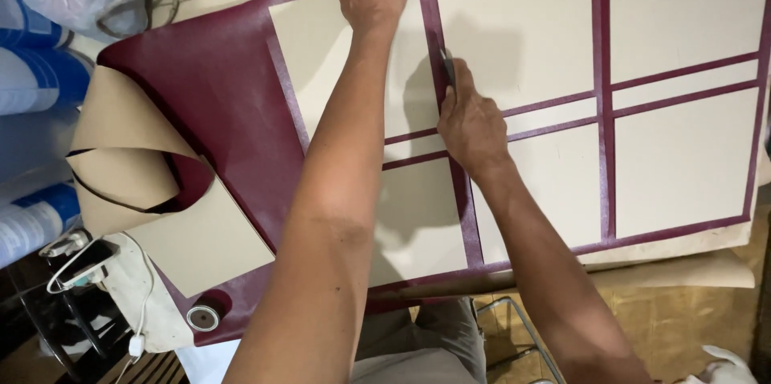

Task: Cutting and folding large sheets of printed material using a utility knife and straight edge on a production table.

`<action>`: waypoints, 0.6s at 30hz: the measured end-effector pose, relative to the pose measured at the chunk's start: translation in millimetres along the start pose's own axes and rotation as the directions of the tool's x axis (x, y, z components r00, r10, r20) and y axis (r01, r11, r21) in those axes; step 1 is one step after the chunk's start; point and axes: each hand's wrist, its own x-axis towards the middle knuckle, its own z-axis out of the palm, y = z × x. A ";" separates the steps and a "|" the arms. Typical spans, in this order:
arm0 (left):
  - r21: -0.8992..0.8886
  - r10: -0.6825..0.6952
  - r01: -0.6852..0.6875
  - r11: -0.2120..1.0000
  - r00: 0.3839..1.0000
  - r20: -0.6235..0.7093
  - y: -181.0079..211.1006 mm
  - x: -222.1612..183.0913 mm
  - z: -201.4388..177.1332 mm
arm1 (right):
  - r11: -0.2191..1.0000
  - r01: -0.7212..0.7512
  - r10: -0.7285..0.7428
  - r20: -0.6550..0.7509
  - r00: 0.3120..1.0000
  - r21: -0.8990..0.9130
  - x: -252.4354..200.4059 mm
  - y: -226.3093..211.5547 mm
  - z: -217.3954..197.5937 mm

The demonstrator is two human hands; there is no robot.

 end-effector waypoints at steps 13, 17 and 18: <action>0.074 0.350 -0.365 0.928 0.923 0.158 -33.0 -76.4 -48.1 | 0.984 0.169 -0.175 -0.119 0.977 -0.052 1.8 27.8 25.2; 0.139 0.135 -0.196 0.971 0.923 0.360 -39.4 -123.6 -64.6 | 0.988 0.152 -0.155 -0.093 0.984 -0.043 1.7 26.1 20.5; 0.179 0.109 -0.186 0.966 0.924 0.368 -47.9 -124.8 -61.1 | 0.991 0.131 -0.133 -0.051 0.990 -0.033 -1.0 22.7 17.6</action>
